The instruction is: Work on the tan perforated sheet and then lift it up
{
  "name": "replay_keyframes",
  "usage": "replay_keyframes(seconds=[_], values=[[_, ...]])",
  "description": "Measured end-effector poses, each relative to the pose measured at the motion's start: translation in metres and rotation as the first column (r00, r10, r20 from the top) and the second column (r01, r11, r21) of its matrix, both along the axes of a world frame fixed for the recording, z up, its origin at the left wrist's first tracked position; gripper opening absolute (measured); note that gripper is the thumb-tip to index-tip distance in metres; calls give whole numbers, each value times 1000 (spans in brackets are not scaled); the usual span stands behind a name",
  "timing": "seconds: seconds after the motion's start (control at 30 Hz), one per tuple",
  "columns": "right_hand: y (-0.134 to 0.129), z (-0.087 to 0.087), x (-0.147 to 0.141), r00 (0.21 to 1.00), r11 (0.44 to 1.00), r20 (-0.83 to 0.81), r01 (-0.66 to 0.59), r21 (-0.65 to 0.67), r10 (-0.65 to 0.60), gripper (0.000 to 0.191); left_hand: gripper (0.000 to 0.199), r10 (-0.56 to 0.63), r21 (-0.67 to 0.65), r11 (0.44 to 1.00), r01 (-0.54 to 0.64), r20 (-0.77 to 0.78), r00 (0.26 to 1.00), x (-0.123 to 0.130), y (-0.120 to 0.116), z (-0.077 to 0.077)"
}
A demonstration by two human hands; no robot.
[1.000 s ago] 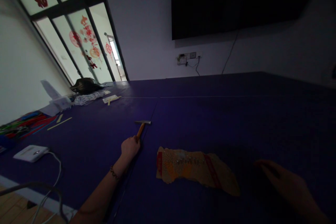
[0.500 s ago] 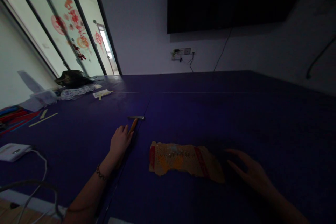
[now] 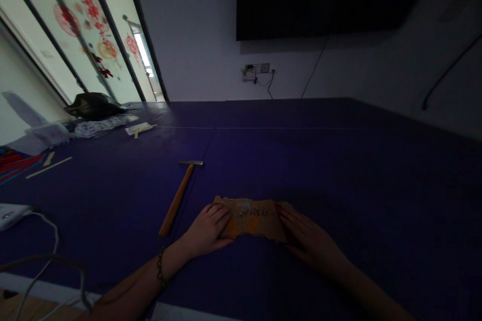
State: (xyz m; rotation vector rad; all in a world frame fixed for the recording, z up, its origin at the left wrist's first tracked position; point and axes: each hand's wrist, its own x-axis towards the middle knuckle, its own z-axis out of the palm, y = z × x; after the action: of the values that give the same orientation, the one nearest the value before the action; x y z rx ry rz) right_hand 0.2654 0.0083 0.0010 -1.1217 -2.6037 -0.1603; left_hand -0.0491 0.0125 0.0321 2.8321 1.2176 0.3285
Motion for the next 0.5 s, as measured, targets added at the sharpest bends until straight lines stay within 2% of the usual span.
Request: replay_keyframes(seconds=[0.07,0.23,0.4,0.5], values=[[2,-3,0,1000,998,12,-13,66,12,49,52,-4,30,1000,5,-11,1000,0,2,-5],[9,-9,-4,998,984,57,-34,175,25,44,49,-45,92,995,45,-3,999,-2,8,-10],[18,-12,-13,996,983,84,-1,185,-14,44,45,-13,123,992,11,9,1000,-4,19,-15],[20,-11,-15,997,991,74,28,129,-38,42,46,5,107,994,-7,20,1000,-5,23,-19]])
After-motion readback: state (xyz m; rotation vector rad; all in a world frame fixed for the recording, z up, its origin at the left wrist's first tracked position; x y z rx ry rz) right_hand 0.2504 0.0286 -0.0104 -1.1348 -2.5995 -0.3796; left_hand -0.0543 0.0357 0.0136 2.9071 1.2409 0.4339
